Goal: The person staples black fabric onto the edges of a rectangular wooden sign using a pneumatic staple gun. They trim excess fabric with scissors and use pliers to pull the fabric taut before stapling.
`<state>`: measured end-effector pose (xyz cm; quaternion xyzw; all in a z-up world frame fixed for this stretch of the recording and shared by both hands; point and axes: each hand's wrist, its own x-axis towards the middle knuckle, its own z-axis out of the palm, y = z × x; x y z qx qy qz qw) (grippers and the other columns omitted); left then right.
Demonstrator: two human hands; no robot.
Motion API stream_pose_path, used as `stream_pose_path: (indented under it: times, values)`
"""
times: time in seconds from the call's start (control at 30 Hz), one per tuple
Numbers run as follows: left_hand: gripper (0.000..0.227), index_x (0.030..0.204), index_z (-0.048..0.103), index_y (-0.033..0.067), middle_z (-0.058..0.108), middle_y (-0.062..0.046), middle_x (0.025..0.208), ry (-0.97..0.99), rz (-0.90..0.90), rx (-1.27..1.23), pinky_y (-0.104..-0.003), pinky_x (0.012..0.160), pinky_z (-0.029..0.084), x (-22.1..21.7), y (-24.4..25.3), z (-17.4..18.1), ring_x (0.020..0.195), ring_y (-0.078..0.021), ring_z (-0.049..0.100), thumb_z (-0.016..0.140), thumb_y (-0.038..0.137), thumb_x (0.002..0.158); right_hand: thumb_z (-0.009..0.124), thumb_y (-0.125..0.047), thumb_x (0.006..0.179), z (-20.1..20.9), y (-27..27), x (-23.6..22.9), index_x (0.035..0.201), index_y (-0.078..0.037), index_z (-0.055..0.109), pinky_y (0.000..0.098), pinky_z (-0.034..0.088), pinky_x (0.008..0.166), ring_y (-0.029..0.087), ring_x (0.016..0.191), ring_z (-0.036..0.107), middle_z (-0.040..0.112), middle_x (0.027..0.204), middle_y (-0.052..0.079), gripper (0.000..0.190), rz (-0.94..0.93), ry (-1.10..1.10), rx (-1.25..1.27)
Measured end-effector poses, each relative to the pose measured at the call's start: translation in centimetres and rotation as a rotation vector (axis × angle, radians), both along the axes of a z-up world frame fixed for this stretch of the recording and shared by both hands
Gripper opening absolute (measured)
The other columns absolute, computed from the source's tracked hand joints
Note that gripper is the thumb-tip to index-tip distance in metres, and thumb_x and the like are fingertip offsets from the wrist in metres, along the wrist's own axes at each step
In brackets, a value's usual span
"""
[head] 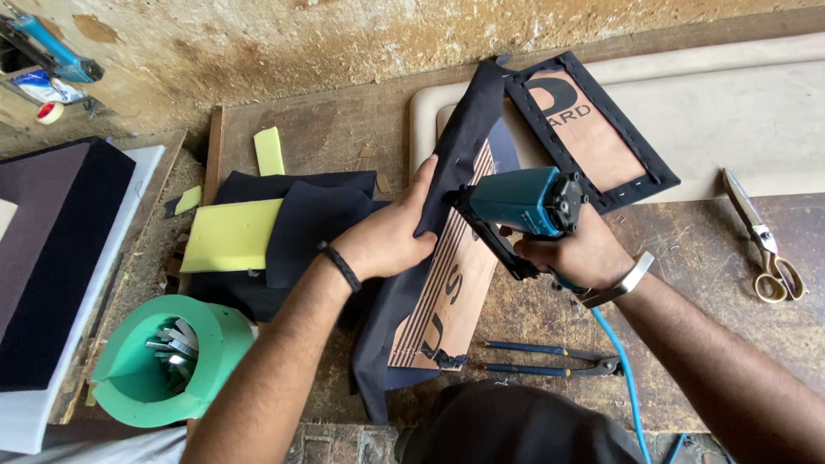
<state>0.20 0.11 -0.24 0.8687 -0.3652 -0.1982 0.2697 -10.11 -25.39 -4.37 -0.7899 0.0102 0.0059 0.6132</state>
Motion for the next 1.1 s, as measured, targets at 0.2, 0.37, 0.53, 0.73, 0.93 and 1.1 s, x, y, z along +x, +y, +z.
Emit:
stream_pose_path:
  times: [0.2,0.37,0.53,0.73,0.93,1.1]
  values:
    - [0.084,0.161,-0.012,0.0133,0.018,-0.026,0.168,0.067,-0.042,-0.167,-0.039,0.122,0.028,0.3,0.7,-1.0,0.154,-0.0336,0.029,0.051,0.027,0.107,0.081,-0.009,0.067,-0.5,1.1,-1.8,0.130,-0.010,0.055,0.0325,0.066,0.064,0.016,0.077,0.076,0.075,0.098,0.008,0.068,0.123,-0.043,-0.072]
    - [0.080,0.163,-0.007,0.0169,0.021,-0.024,0.169,0.085,-0.001,-0.209,-0.039,0.124,0.028,0.5,0.8,-1.8,0.157,-0.0323,0.027,0.048,0.032,0.107,0.087,-0.018,0.070,-1.9,3.1,-4.9,0.116,-0.008,0.068,0.0359,0.065,0.074,0.018,0.085,0.078,0.079,0.098,0.007,0.051,0.178,-0.115,-0.202]
    - [0.079,0.163,-0.009,0.0205,0.020,-0.022,0.169,0.074,0.033,-0.133,-0.041,0.121,0.032,0.6,0.3,-1.9,0.154,-0.0322,0.028,0.045,0.036,0.106,0.085,-0.024,0.072,-2.8,4.6,-7.1,0.097,-0.010,0.073,0.0339,0.065,0.066,0.016,0.068,0.079,0.081,0.080,0.004,0.031,0.281,-0.108,-0.268]
    - [0.077,0.162,-0.009,0.0209,0.021,-0.022,0.169,0.070,0.038,-0.158,-0.045,0.120,0.035,0.5,-0.1,-2.0,0.153,-0.0338,0.031,0.044,0.034,0.108,0.083,-0.025,0.071,-5.9,4.6,-8.6,0.077,-0.007,0.074,0.0296,0.063,0.055,0.015,0.054,0.077,0.079,0.067,0.004,0.021,0.278,-0.119,-0.257]
    - [0.076,0.165,-0.004,0.0194,0.019,-0.022,0.172,0.170,0.007,-0.350,-0.044,0.124,0.032,0.2,0.2,-2.9,0.157,-0.0329,0.027,0.047,0.028,0.110,0.084,-0.041,0.079,-12.0,-1.2,-7.9,0.091,-0.003,0.074,0.0387,0.065,0.068,0.023,0.070,0.077,0.080,0.083,0.013,0.041,-0.058,0.432,-0.555]
    - [0.087,0.167,0.000,0.0166,0.017,-0.023,0.174,0.359,-0.037,-0.635,-0.043,0.127,0.032,-0.9,-0.3,-4.1,0.159,-0.0324,0.029,0.058,0.022,0.102,0.071,-0.047,0.092,-19.8,-9.7,-8.0,0.142,-0.015,0.060,0.0451,0.061,0.091,0.033,0.098,0.077,0.078,0.107,0.020,0.061,-0.175,0.673,-0.852]
